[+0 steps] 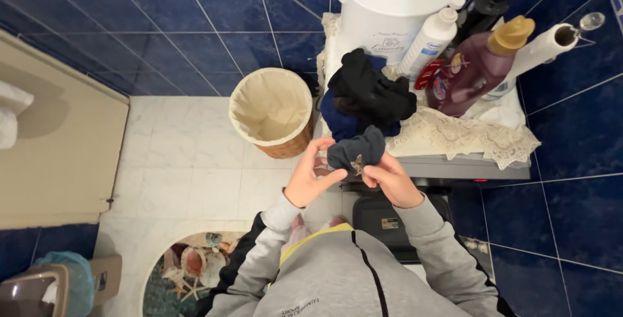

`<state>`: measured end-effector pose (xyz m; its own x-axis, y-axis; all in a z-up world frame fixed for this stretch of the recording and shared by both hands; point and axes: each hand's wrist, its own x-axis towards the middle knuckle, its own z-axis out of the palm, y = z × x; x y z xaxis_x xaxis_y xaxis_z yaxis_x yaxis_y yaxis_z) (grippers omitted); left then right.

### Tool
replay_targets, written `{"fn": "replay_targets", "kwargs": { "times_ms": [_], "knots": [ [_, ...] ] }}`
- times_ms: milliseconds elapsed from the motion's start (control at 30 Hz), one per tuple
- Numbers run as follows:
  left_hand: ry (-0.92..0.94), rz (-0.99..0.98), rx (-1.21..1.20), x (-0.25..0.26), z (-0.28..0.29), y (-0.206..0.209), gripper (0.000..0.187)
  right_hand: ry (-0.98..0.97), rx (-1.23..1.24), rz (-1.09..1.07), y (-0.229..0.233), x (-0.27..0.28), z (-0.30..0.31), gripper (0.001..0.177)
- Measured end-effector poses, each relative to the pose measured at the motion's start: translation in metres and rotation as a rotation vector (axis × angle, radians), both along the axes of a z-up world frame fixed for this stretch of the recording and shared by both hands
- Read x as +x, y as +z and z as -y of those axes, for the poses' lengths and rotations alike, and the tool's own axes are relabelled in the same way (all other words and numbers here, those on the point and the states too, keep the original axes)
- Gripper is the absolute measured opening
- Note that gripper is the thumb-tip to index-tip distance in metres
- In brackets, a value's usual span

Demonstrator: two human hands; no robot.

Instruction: The recorder loads a washing machine with clothes, adds detergent, and adjusts the settings.

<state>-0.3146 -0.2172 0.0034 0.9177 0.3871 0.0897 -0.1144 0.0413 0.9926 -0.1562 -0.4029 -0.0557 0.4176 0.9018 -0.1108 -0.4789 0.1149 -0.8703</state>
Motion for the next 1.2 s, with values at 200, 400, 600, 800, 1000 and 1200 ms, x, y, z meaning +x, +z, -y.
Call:
{"fn": "replay_targets", "kwargs": {
  "times_ms": [200, 400, 600, 800, 1000, 1200],
  "knots": [
    [0.022, 0.126, -0.24, -0.005, -0.014, -0.1, 0.04, -0.247, -0.06, -0.028, -0.005, 0.002, 0.007, 0.017],
    [0.001, 0.076, -0.316, -0.007, -0.022, -0.068, 0.038, -0.426, -0.071, -0.062, 0.041, 0.002, 0.015, 0.024],
    [0.14, 0.242, -0.369, 0.002, -0.012, -0.093, 0.018, -0.449, -0.061, 0.141, 0.002, 0.008, 0.03, 0.012],
    [0.294, 0.182, -0.261, 0.001, -0.012, -0.097, 0.014, -0.459, -0.186, 0.19, 0.031, -0.004, 0.022, 0.027],
    [0.374, 0.216, -0.263, -0.003, -0.014, -0.067, 0.01, -0.317, -0.219, 0.284, 0.021, -0.004, 0.027, 0.038],
    [0.224, 0.225, -0.499, -0.012, -0.024, -0.073, 0.012, -0.135, -0.213, 0.439, 0.037, -0.013, 0.014, 0.047]
  ]
}}
